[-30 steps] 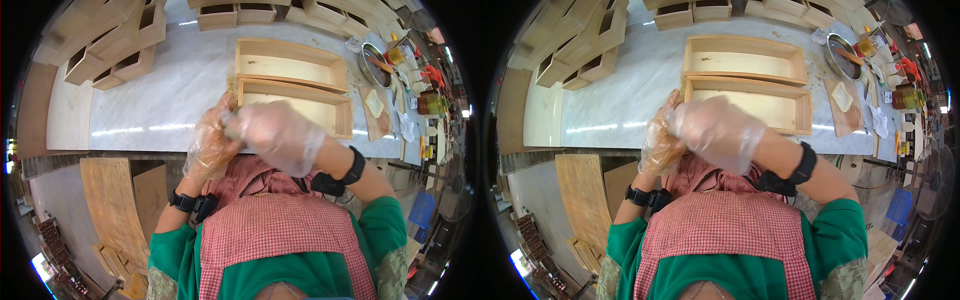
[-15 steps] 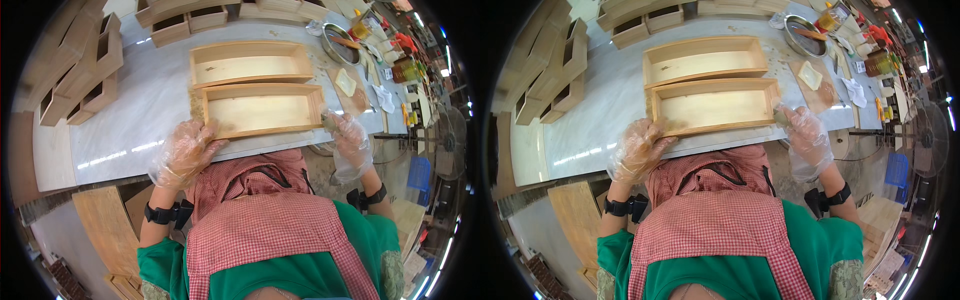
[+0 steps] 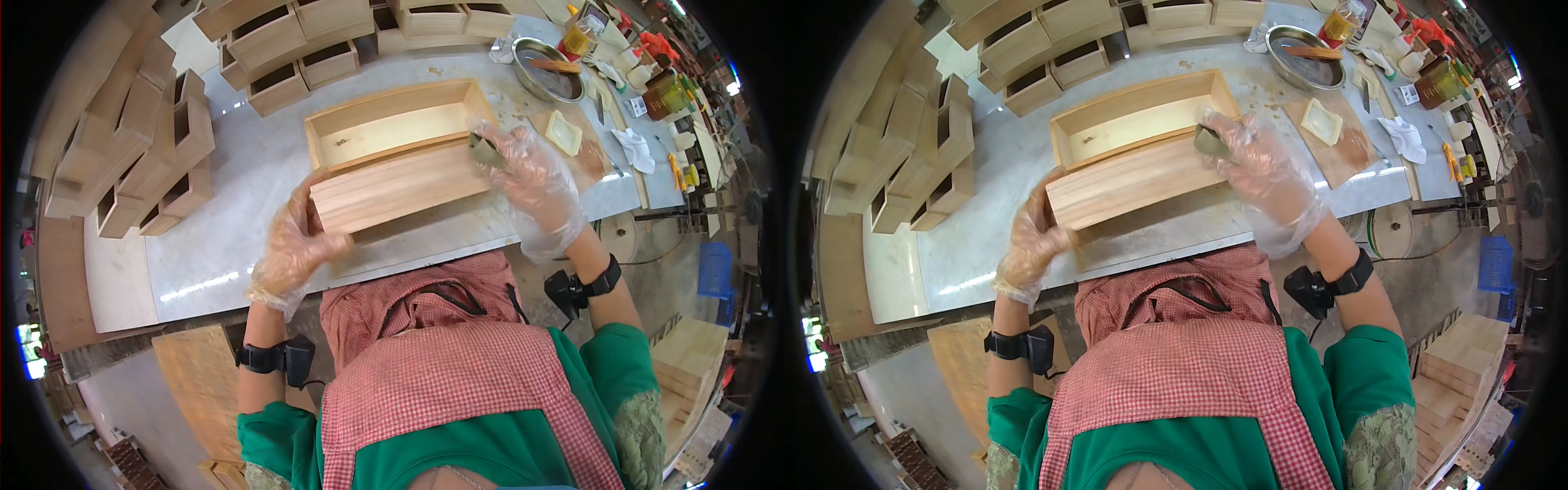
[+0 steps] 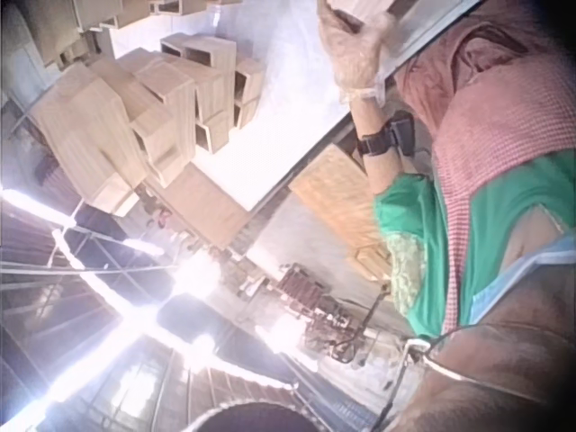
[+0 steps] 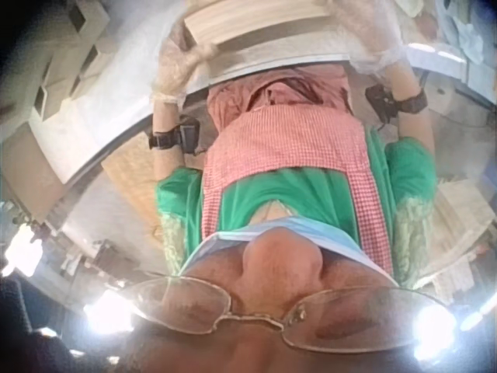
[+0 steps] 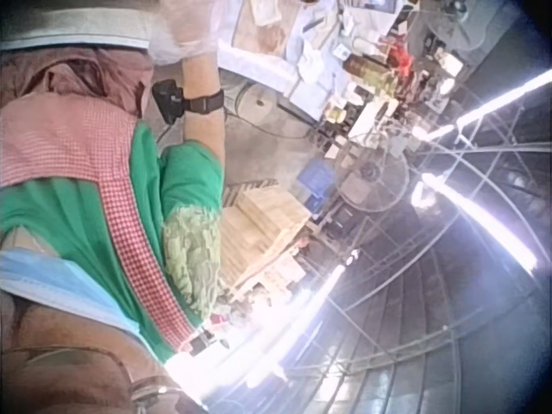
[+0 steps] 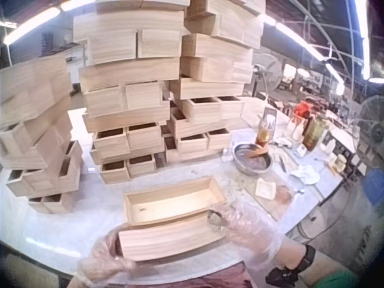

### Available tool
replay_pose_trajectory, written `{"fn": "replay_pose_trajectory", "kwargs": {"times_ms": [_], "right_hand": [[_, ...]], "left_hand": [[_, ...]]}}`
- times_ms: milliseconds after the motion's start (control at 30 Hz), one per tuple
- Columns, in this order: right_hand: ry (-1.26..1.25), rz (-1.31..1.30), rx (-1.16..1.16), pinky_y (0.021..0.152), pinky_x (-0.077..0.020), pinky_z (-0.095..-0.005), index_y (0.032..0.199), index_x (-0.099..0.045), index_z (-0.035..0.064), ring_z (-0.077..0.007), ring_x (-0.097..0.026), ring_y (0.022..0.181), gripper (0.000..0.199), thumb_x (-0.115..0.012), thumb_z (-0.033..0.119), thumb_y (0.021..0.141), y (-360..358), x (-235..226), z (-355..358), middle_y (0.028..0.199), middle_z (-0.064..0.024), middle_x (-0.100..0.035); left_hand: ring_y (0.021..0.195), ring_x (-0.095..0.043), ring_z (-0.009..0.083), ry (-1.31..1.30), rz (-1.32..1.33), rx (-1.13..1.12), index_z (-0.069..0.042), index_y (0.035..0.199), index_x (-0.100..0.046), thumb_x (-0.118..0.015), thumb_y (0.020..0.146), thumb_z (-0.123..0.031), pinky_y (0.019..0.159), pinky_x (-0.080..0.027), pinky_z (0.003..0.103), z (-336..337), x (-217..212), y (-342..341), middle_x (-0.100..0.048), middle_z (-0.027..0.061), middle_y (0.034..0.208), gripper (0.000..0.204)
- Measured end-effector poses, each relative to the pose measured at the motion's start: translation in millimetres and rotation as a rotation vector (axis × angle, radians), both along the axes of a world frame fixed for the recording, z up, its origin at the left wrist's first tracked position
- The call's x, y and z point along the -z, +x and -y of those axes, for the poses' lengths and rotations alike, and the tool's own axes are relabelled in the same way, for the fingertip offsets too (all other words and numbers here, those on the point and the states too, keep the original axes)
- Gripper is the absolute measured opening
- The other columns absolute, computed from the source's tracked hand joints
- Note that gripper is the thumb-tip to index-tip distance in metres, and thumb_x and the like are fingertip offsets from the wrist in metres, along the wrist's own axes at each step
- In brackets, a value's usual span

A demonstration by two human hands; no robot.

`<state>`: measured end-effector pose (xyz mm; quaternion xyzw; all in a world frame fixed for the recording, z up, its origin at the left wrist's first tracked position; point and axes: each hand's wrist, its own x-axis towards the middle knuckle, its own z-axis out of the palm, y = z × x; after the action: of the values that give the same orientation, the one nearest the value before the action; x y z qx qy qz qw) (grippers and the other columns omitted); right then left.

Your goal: The person applies a finish to small wooden boxes using a cloth. They repeatedly pick up boxes, wipe all surfaces with the cloth, and place the finished boxes on a nearby wooden table.

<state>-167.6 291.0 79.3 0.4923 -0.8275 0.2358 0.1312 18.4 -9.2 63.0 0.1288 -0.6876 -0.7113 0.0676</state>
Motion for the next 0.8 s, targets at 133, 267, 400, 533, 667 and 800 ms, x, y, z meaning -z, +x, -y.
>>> {"fn": "replay_pose_trajectory", "kwargs": {"times_ms": [133,267,400,533,667,800], "right_hand": [[0.256,0.174,0.226,0.091,-0.0514,-0.0435,0.134,-0.061,0.0145,-0.0336,-0.061,0.105,0.041,-0.067,0.020,0.093,-4,-26,16,0.122,-0.0127,-0.065],[0.359,0.277,0.338,0.089,-0.0534,-0.0456,0.127,-0.063,0.0117,-0.0342,-0.064,0.099,0.033,-0.065,0.023,0.096,0,-43,37,0.114,-0.0148,-0.068],[0.159,0.372,-0.127,0.076,-0.0585,-0.0418,0.118,-0.060,-0.0003,-0.0326,-0.070,0.090,0.030,-0.062,0.012,0.091,38,3,90,0.100,-0.0185,-0.070],[0.589,0.264,-0.091,0.074,-0.0588,-0.0378,0.116,-0.059,0.0009,-0.0294,-0.068,0.088,0.030,-0.060,0.003,0.086,69,-51,118,0.097,-0.0159,-0.068],[0.514,-0.180,0.257,0.080,-0.0578,-0.0341,0.125,-0.058,0.0022,-0.0277,-0.067,0.094,0.038,-0.064,0.008,0.088,-18,19,-6,0.115,-0.0131,-0.064],[0.492,-0.053,0.162,0.081,-0.0574,-0.0379,0.117,-0.064,0.0049,-0.0277,-0.068,0.094,0.030,-0.065,0.016,0.090,-1,-6,10,0.110,-0.0133,-0.067]], "left_hand": [[0.101,-0.062,0.0210,-0.416,0.076,-0.004,-0.006,0.140,-0.053,-0.098,0.062,-0.026,0.091,-0.056,0.035,-3,15,4,-0.062,0.0104,0.117,0.093],[0.101,-0.061,0.0232,-0.662,-0.010,-0.045,-0.003,0.132,-0.055,-0.097,0.062,-0.020,0.090,-0.057,0.035,-7,39,-1,-0.057,0.0120,0.114,0.083],[0.109,-0.063,0.0219,-0.412,-0.062,-0.096,-0.001,0.130,-0.053,-0.097,0.064,-0.018,0.093,-0.056,0.035,-18,37,-9,-0.062,0.0125,0.116,0.081],[0.110,-0.066,0.0221,-0.306,-0.042,-0.030,0.001,0.129,-0.051,-0.097,0.065,-0.014,0.096,-0.056,0.036,-10,35,-7,-0.067,0.0145,0.121,0.081],[0.108,-0.067,0.0223,-0.355,-0.056,-0.019,0.002,0.128,-0.051,-0.097,0.066,-0.015,0.094,-0.057,0.036,-11,36,-9,-0.067,0.0150,0.120,0.079],[0.105,-0.068,0.0224,-0.317,-0.063,-0.027,0.002,0.126,-0.052,-0.096,0.066,-0.014,0.093,-0.057,0.037,-11,46,-8,-0.068,0.0153,0.117,0.076]]}}
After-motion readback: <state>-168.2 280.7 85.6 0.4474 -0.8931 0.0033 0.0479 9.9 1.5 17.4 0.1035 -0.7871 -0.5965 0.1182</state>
